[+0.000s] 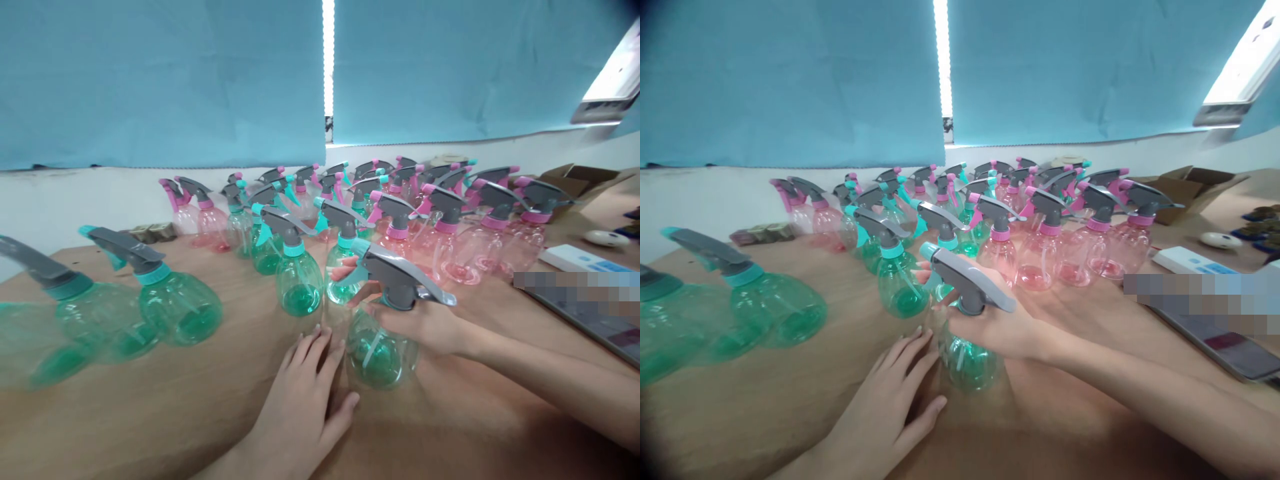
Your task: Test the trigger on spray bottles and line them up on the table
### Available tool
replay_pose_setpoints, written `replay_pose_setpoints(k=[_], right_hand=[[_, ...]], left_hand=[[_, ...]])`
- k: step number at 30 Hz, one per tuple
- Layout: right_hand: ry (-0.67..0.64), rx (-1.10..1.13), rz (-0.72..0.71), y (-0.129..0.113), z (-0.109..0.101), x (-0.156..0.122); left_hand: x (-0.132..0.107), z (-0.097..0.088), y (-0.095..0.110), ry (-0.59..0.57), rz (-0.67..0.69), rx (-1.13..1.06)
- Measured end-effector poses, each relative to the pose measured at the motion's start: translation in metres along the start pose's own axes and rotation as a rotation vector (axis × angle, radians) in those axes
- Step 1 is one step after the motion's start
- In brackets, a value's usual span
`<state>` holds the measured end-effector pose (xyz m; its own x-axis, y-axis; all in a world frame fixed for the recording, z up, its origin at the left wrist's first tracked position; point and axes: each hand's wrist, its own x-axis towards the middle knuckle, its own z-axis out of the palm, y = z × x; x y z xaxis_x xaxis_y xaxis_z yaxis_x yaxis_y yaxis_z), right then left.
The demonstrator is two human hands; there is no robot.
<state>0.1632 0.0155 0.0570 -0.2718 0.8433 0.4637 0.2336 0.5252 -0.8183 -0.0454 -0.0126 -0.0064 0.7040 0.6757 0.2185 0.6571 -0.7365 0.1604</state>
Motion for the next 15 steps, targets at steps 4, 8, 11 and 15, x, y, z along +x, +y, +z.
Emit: replay_pose_setpoints(k=[4, 8, 11, 15], right_hand=[[-0.009, 0.001, -0.004, 0.0010, -0.0006, -0.0004], [-0.005, -0.009, 0.002, 0.0012, -0.0007, -0.0002], [0.000, 0.019, -0.008, 0.0006, 0.0000, 0.0008], [-0.012, 0.090, -0.041, 0.0005, 0.0010, 0.0020]], left_hand=[[-0.0004, 0.0006, -0.0006, 0.002, 0.004, 0.002], [-0.0004, 0.0009, -0.0010, 0.009, 0.005, -0.001], [0.0002, 0.0003, -0.0004, 0.000, 0.002, -0.002], [0.0008, -0.0012, 0.0009, -0.018, -0.004, -0.003]])
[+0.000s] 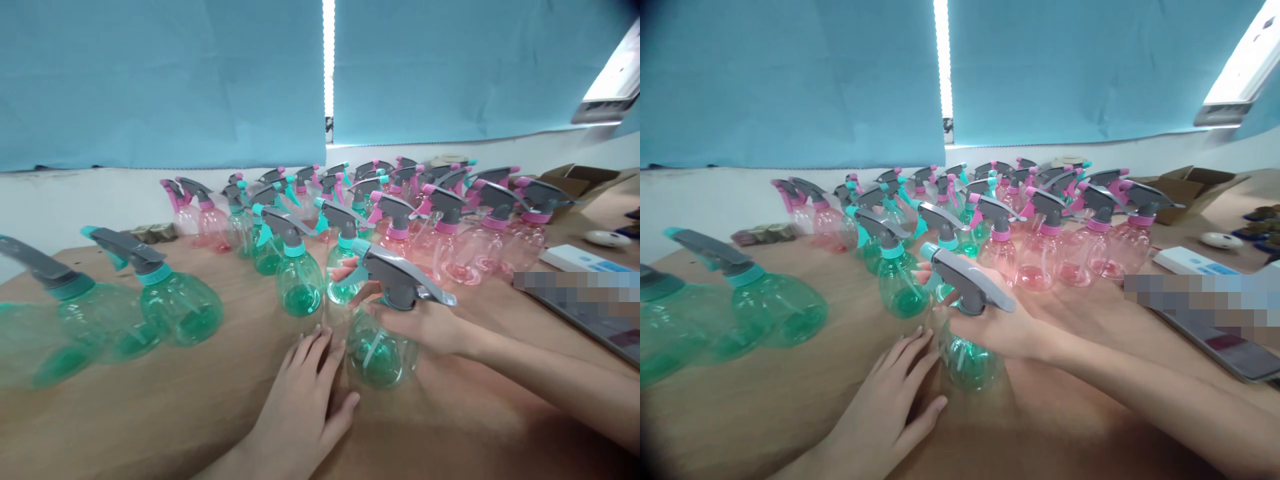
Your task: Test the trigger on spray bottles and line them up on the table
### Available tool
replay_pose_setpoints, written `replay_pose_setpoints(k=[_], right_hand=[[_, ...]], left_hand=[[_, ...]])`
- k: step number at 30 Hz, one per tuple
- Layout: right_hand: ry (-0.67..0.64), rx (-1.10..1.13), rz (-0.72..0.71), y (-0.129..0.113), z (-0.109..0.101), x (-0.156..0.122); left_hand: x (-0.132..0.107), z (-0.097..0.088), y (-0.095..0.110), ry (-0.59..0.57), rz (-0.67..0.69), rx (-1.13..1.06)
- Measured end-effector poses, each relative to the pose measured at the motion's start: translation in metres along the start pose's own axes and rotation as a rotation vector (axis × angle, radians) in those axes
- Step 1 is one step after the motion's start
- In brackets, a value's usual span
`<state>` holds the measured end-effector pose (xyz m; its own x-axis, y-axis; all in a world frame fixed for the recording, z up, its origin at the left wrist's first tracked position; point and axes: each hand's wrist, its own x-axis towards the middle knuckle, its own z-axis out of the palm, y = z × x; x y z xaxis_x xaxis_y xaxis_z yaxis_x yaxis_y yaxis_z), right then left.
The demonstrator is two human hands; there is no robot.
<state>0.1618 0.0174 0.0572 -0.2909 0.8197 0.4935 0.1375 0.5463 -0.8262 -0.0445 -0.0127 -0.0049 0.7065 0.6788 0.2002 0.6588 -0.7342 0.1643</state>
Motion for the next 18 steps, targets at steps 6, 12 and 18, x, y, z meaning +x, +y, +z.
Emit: replay_pose_setpoints(k=[6, 12, 18], right_hand=[[-0.019, -0.003, 0.034, -0.001, -0.001, -0.001], [-0.027, 0.034, 0.095, -0.007, -0.002, 0.001], [-0.026, -0.067, 0.125, -0.013, -0.005, 0.000]], left_hand=[[0.000, 0.000, 0.000, -0.005, -0.001, 0.003], [0.000, 0.000, 0.000, -0.012, 0.003, 0.013], [-0.001, 0.003, -0.002, 0.013, 0.006, 0.026]])
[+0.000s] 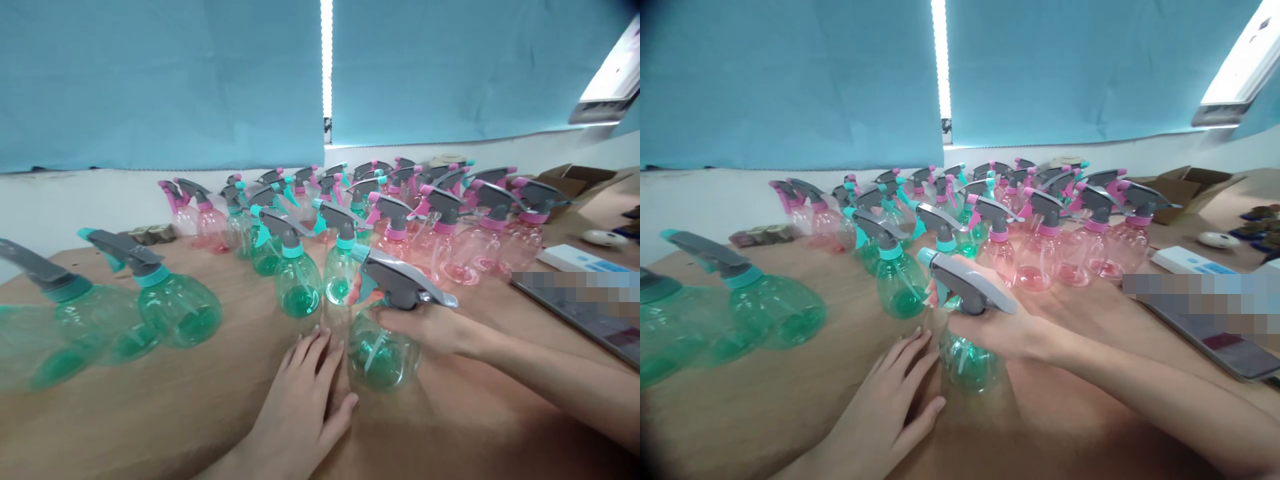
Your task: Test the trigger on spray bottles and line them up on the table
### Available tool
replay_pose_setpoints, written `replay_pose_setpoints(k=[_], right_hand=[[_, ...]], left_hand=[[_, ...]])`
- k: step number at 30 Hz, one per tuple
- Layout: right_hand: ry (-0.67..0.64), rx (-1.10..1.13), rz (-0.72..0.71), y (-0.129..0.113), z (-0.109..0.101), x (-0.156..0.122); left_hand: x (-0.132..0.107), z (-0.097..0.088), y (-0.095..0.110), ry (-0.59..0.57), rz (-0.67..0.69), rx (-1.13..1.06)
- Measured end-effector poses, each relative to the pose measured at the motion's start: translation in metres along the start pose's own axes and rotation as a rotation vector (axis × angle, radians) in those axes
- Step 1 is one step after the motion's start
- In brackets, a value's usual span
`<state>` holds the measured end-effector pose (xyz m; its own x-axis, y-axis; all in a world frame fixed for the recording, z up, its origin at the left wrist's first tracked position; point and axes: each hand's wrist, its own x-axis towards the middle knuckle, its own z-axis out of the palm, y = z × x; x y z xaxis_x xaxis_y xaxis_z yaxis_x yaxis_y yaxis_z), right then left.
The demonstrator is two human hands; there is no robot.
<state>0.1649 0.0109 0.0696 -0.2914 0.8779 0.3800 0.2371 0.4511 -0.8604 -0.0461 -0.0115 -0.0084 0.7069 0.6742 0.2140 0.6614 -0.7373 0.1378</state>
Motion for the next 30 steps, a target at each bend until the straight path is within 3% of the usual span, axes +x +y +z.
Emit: replay_pose_setpoints(k=[6, 12, 17, 30], right_hand=[[-0.007, -0.036, 0.000, -0.003, -0.003, -0.001], [-0.067, 0.146, -0.058, -0.002, 0.000, 0.005], [-0.045, 0.159, -0.054, 0.004, 0.005, 0.005], [0.049, 0.171, -0.125, 0.014, 0.013, 0.002]], left_hand=[[-0.001, 0.002, -0.001, -0.002, 0.004, 0.006], [-0.001, 0.000, 0.000, -0.008, -0.010, -0.017], [0.000, -0.001, 0.000, 0.003, -0.031, -0.062], [0.012, -0.005, 0.021, 0.083, -0.185, -0.433]])
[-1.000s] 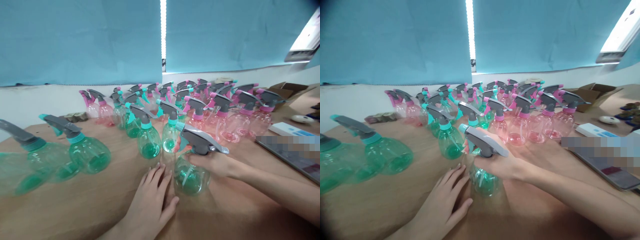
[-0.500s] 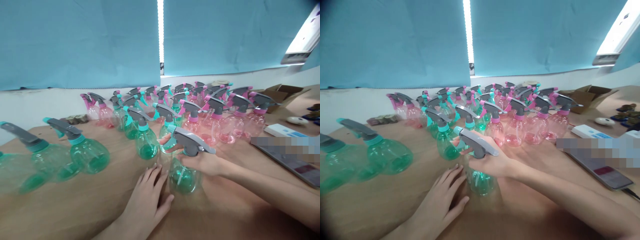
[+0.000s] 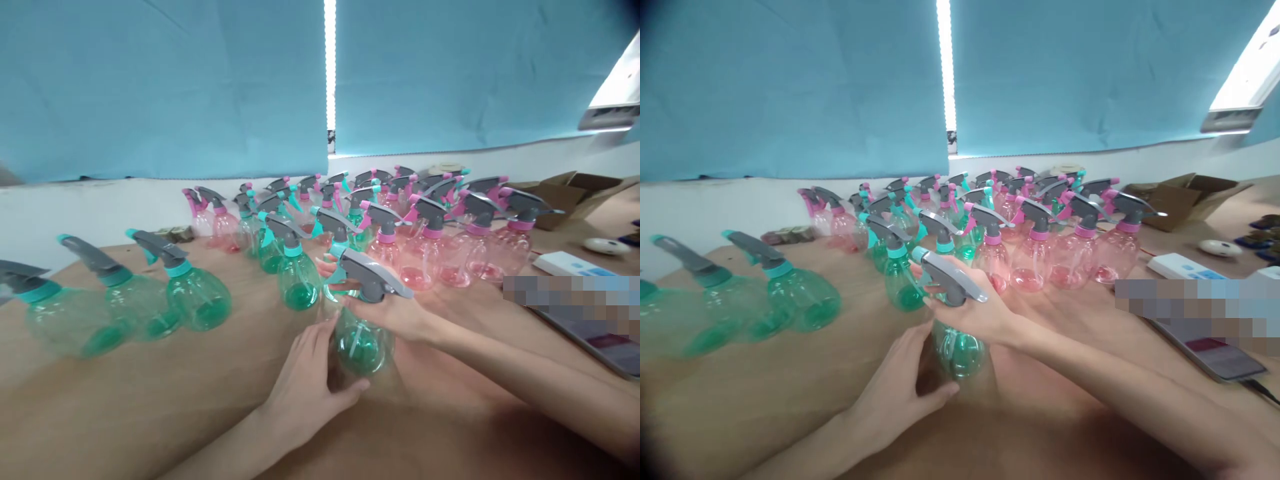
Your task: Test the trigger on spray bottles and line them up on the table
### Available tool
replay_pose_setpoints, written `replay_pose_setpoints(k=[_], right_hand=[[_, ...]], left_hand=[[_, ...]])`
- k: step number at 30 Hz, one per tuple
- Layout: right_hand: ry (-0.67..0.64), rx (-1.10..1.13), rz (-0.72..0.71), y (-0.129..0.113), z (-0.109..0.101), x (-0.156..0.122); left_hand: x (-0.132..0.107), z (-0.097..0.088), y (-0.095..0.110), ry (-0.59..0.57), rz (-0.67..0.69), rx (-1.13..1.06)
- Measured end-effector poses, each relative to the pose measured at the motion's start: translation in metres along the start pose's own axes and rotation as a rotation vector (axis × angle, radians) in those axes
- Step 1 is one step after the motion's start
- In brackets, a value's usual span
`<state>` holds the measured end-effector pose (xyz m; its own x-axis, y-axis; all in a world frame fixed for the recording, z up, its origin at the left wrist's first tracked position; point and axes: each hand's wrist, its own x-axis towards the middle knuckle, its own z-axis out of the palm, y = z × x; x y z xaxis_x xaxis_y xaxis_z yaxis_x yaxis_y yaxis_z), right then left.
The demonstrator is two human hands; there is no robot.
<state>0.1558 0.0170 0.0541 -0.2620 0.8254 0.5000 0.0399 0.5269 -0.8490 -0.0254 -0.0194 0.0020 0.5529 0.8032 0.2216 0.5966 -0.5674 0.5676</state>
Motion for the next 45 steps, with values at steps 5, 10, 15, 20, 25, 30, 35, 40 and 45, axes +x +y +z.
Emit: replay_pose_setpoints(k=[5, 10, 15, 20, 25, 30, 35, 40, 45], right_hand=[[-0.009, 0.109, -0.053, -0.003, 0.020, -0.001], [-0.061, -0.018, -0.024, -0.010, 0.042, 0.006], [-0.126, -0.350, -0.109, -0.026, 0.052, 0.012], [-0.113, -0.489, -0.066, -0.035, 0.071, 0.018], [-0.116, -0.474, -0.011, -0.027, 0.092, 0.036], [-0.076, -0.435, 0.038, -0.008, 0.100, 0.060], [-0.003, -0.435, 0.074, 0.005, 0.104, 0.078], [0.055, -0.446, 0.081, 0.008, 0.109, 0.084], [0.093, -0.445, 0.078, 0.012, 0.112, 0.089]], left_hand=[[-0.003, 0.004, 0.005, 0.095, -0.058, -0.128], [-0.018, -0.004, 0.001, 0.198, -0.095, -0.102], [-0.042, -0.026, -0.018, 0.251, -0.143, -0.008], [-0.057, -0.050, -0.038, 0.281, -0.190, 0.073], [-0.068, -0.066, -0.057, 0.321, -0.183, 0.189], [-0.083, -0.079, -0.077, 0.331, -0.170, 0.292], [-0.087, -0.084, -0.082, 0.311, -0.131, 0.290], [-0.087, -0.080, -0.078, 0.281, -0.105, 0.268], [-0.088, -0.077, -0.077, 0.262, -0.105, 0.232]])
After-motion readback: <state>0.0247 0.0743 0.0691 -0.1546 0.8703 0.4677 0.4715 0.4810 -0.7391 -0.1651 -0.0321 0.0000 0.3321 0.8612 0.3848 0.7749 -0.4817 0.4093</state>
